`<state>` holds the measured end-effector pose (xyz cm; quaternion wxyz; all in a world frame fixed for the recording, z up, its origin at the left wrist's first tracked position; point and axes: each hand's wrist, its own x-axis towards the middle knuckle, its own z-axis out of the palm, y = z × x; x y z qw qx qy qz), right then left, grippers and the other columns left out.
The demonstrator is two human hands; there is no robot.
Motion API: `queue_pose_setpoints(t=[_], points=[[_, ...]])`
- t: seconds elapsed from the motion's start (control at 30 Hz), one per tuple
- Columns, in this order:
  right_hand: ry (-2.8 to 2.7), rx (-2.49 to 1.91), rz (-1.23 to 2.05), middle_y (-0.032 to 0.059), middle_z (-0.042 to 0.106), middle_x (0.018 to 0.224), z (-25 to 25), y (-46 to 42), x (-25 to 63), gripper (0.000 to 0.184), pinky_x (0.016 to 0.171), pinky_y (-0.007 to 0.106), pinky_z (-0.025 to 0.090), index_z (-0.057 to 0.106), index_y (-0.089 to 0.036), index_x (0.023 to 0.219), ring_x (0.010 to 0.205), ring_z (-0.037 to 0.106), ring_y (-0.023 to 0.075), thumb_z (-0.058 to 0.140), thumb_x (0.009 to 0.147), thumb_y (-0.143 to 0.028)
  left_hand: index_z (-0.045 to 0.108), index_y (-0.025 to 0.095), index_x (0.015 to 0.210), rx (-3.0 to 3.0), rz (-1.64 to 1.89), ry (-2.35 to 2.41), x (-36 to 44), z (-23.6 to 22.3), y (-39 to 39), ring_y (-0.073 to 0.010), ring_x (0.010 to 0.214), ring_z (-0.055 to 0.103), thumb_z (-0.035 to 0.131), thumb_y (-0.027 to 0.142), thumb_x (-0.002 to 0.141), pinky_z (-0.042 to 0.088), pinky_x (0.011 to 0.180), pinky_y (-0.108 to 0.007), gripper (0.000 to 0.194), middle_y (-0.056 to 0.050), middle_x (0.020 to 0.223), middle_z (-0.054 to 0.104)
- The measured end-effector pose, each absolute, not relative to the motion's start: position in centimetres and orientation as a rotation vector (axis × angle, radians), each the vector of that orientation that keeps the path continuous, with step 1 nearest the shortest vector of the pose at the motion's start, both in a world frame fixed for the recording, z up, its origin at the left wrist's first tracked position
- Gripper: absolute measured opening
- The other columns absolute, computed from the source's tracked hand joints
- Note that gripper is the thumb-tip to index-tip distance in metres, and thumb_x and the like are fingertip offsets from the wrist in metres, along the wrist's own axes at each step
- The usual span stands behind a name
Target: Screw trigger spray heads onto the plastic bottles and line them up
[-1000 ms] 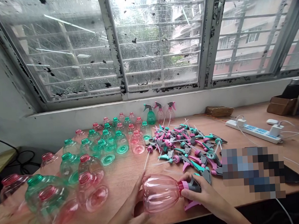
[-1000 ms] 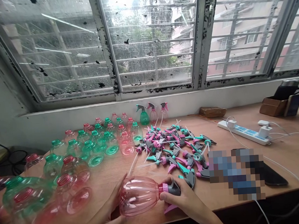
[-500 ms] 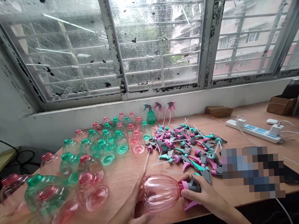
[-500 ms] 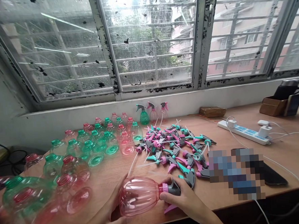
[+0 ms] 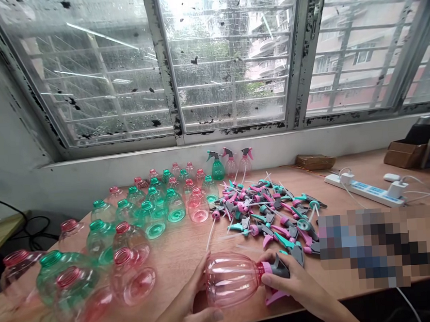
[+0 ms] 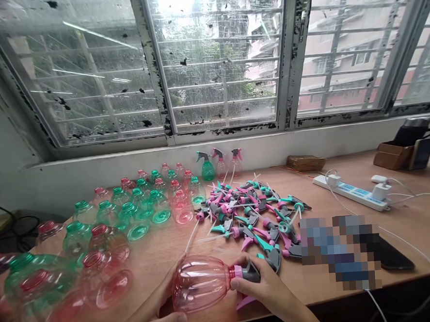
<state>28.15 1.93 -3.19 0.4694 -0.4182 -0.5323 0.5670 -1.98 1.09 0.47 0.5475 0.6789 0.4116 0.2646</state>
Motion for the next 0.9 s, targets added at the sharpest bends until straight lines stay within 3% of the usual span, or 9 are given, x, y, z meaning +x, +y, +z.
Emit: queue_pose_setpoints(t=[0.33,0.57,0.7,0.9], points=[[-1.280,-1.026,1.389,0.0000,0.077,0.076,-2.6,1.7,28.1,0.046,0.062,0.031,0.058,0.068,-0.019,0.096,0.063,0.072,0.0210,0.088,0.075,-0.056,0.013,0.028,0.165,1.642,0.611,1.011,-2.1,0.5,1.0,-0.0330,0.160,0.018,0.074,0.028,0.088,0.020,0.131,-0.043,0.099,-0.003,0.174,0.021],[-1.263,-0.976,1.439,-0.0005,0.078,0.072,-2.6,1.7,28.0,0.044,0.062,0.029,0.058,0.068,-0.019,0.095,0.062,0.073,0.0192,0.088,0.077,-0.053,0.000,0.034,0.165,1.704,0.638,0.950,-1.9,0.6,0.9,-0.0303,0.161,0.015,0.068,0.025,0.094,0.016,0.132,-0.045,0.098,-0.001,0.172,0.030],[-1.268,-0.979,1.447,-0.0005,0.078,0.072,-2.2,1.6,27.9,0.044,0.061,0.031,0.059,0.067,-0.020,0.093,0.060,0.073,0.0200,0.087,0.077,-0.056,0.004,0.033,0.165,1.702,0.619,0.986,-2.5,0.1,1.1,-0.0321,0.161,0.013,0.072,0.036,0.092,0.010,0.132,-0.048,0.100,-0.001,0.173,0.025],[-1.272,-0.973,1.449,-0.0009,0.077,0.071,-2.2,1.5,27.9,0.044,0.060,0.028,0.057,0.067,-0.020,0.093,0.060,0.073,0.0187,0.088,0.076,-0.055,0.022,0.023,0.164,1.662,0.601,1.019,-3.0,-0.6,1.3,-0.0349,0.161,0.009,0.066,0.057,0.091,0.008,0.132,-0.047,0.092,-0.006,0.175,0.018]])
